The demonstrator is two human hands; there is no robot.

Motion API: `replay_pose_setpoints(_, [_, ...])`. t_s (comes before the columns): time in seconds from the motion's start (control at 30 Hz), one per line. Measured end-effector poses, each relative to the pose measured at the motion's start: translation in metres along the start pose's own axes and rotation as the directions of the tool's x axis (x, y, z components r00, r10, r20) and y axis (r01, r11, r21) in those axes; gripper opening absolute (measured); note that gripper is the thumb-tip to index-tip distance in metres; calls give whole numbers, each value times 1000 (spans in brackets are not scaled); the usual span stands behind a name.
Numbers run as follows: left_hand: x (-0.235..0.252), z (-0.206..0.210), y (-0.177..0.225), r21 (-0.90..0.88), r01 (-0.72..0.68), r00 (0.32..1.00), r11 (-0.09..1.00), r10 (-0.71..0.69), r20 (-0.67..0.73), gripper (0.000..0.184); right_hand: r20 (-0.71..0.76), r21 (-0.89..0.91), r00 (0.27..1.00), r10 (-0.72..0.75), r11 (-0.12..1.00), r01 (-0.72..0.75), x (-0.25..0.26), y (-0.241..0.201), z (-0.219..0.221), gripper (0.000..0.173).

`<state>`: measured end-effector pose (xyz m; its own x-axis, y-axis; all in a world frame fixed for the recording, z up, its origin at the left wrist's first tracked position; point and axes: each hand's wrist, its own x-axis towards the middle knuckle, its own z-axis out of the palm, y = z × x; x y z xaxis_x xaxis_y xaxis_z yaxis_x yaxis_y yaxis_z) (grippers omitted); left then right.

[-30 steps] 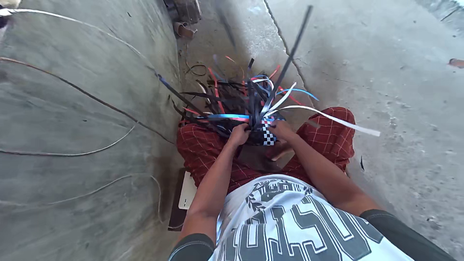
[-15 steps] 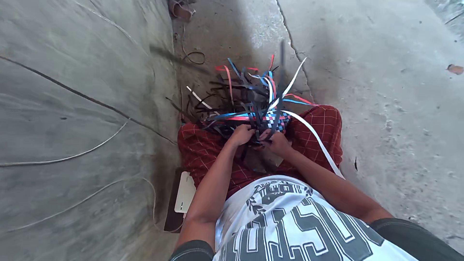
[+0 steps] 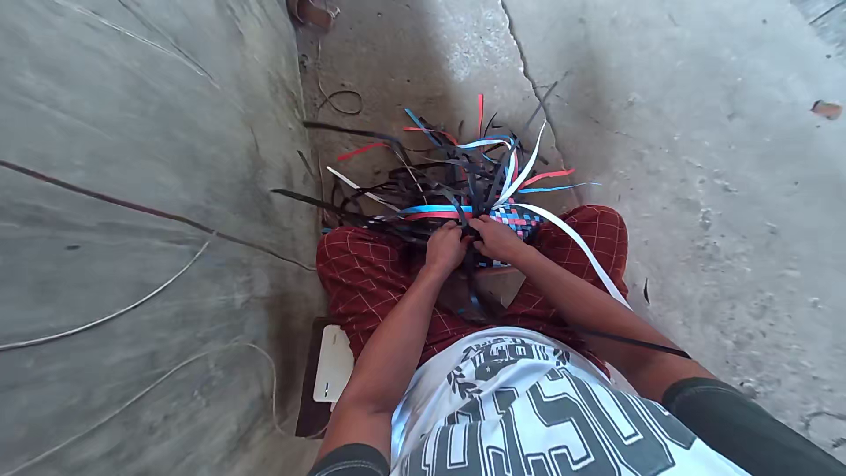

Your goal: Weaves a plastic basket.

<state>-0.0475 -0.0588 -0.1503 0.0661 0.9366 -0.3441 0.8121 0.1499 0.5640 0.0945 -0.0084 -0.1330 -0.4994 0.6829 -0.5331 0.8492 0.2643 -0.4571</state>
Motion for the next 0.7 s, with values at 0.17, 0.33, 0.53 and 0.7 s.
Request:
replay_pose_setpoints(0.17, [0, -3, -15, -72, 54, 998, 996, -53, 15, 34, -147, 318, 983, -106, 936, 149, -3, 19, 8, 31])
replay_pose_setpoints(0.33, [6, -3, -28, -103, 134, 988, 986, -126, 85, 40, -400, 865, 901, 165, 392, 313, -33, 62, -18, 22])
replay_pose_setpoints(0.53, [7, 1, -21, -163, 131, 991, 978, -127, 31, 40, -627, 778, 778, 24, -31, 628, -47, 69, -69, 69])
replay_pose_setpoints(0.7, [-5, -3, -13, -189, 77, 991, 979, -95, -89, 45, -197, 602, 952, -233, 738, 306, -23, 18, -19, 47])
